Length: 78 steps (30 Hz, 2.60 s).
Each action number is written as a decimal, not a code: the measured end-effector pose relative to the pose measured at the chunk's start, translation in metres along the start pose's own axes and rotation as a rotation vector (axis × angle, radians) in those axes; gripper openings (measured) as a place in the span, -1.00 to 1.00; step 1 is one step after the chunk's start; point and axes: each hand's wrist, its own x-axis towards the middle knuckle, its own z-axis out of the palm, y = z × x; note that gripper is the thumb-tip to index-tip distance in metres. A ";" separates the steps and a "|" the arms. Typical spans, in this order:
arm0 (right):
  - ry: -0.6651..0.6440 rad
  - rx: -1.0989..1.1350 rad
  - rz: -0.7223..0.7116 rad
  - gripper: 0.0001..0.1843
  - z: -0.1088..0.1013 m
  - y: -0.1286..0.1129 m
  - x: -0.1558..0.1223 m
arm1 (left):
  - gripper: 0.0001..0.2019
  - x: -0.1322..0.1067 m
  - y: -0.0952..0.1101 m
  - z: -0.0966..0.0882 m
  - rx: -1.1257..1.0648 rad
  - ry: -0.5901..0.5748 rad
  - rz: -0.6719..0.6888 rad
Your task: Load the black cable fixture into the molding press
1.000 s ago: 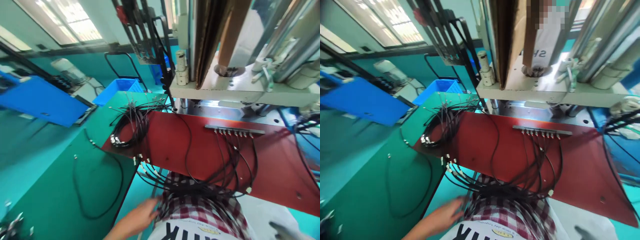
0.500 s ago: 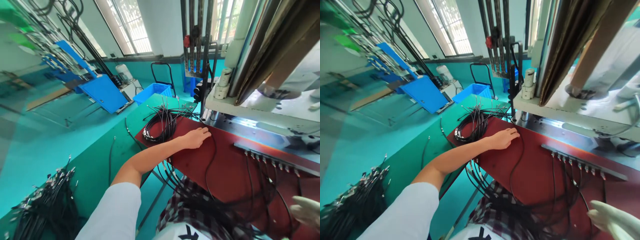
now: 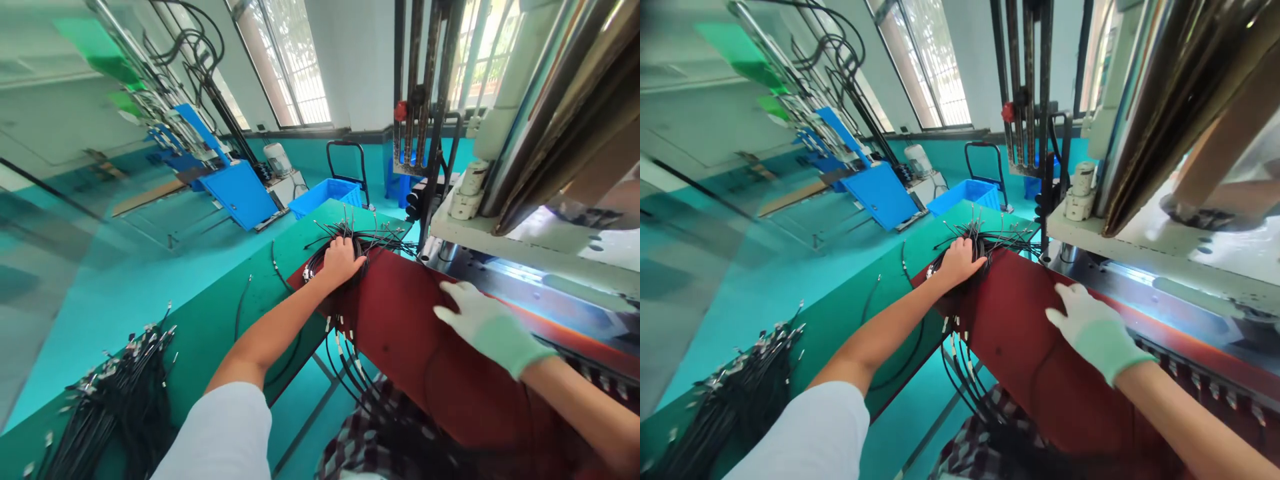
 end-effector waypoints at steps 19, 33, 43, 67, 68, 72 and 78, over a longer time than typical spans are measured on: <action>-0.776 0.858 0.123 -0.71 -0.013 -0.031 0.006 | 0.18 0.017 -0.018 0.044 -0.368 -0.077 -0.012; -0.587 1.071 0.013 -0.63 -0.037 -0.028 -0.014 | -0.53 0.024 -0.039 0.019 -0.657 0.132 0.022; -0.445 0.514 0.078 -0.70 0.005 -0.047 0.008 | -0.49 0.039 -0.012 0.022 -0.384 0.103 0.152; -0.401 0.765 -0.027 -0.69 0.019 -0.061 0.016 | -0.51 0.080 0.006 -0.026 -1.334 -0.065 -0.057; -0.387 0.774 -0.050 -0.70 0.017 -0.068 0.017 | -0.53 0.079 0.009 -0.029 -1.357 -0.067 -0.042; -0.356 0.672 -0.083 -0.77 0.013 -0.091 0.024 | -0.51 0.083 0.030 -0.005 -1.319 -0.090 -0.032; -0.295 0.453 -0.092 -0.73 0.021 -0.095 0.030 | -0.35 0.088 0.056 0.067 -0.936 -0.120 -0.036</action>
